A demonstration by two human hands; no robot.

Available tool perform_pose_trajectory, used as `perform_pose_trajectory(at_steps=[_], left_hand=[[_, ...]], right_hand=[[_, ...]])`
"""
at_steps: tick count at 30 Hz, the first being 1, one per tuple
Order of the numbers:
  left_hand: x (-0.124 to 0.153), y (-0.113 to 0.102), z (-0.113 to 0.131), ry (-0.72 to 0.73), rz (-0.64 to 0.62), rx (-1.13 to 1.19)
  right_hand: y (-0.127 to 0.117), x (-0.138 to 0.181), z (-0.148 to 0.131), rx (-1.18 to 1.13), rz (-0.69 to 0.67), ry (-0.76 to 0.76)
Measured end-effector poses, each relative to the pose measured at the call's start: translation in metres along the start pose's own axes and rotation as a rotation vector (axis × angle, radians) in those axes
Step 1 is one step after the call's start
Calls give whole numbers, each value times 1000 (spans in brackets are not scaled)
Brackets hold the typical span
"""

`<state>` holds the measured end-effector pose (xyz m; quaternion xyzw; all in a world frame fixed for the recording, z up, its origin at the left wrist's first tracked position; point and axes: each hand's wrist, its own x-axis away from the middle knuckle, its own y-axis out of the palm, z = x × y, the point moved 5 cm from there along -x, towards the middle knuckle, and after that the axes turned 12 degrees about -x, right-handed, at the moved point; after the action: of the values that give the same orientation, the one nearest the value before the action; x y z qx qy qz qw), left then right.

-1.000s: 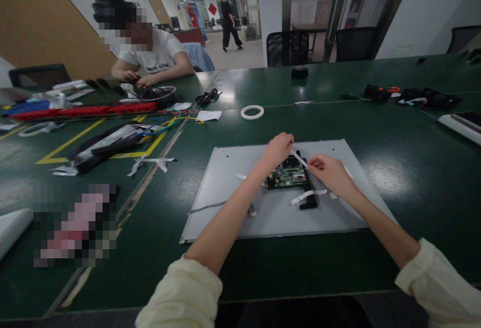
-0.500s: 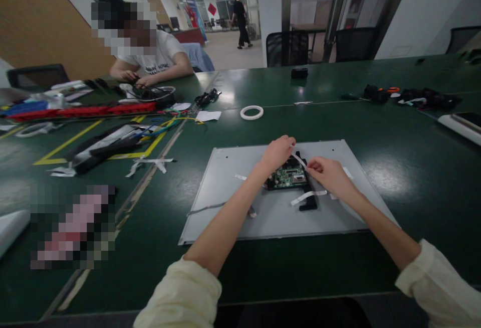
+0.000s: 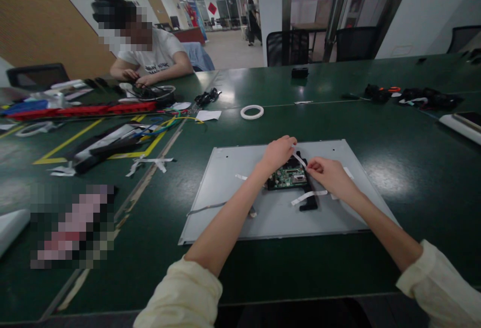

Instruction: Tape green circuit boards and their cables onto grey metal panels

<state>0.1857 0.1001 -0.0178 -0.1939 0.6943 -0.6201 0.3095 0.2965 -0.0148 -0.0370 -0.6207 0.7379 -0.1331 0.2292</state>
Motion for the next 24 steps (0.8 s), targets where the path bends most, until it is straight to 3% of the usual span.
perform_pose_trajectory(at_steps=[13, 18, 24], left_hand=[[3, -2, -1, -18, 15, 8], [2, 2, -3, -28, 40, 65], [-7, -2, -16, -132, 147, 335]], right_hand=[[4, -1, 3, 51, -40, -25], [-2, 0, 2, -86, -28, 38], [-17, -1, -12, -440, 35, 79]])
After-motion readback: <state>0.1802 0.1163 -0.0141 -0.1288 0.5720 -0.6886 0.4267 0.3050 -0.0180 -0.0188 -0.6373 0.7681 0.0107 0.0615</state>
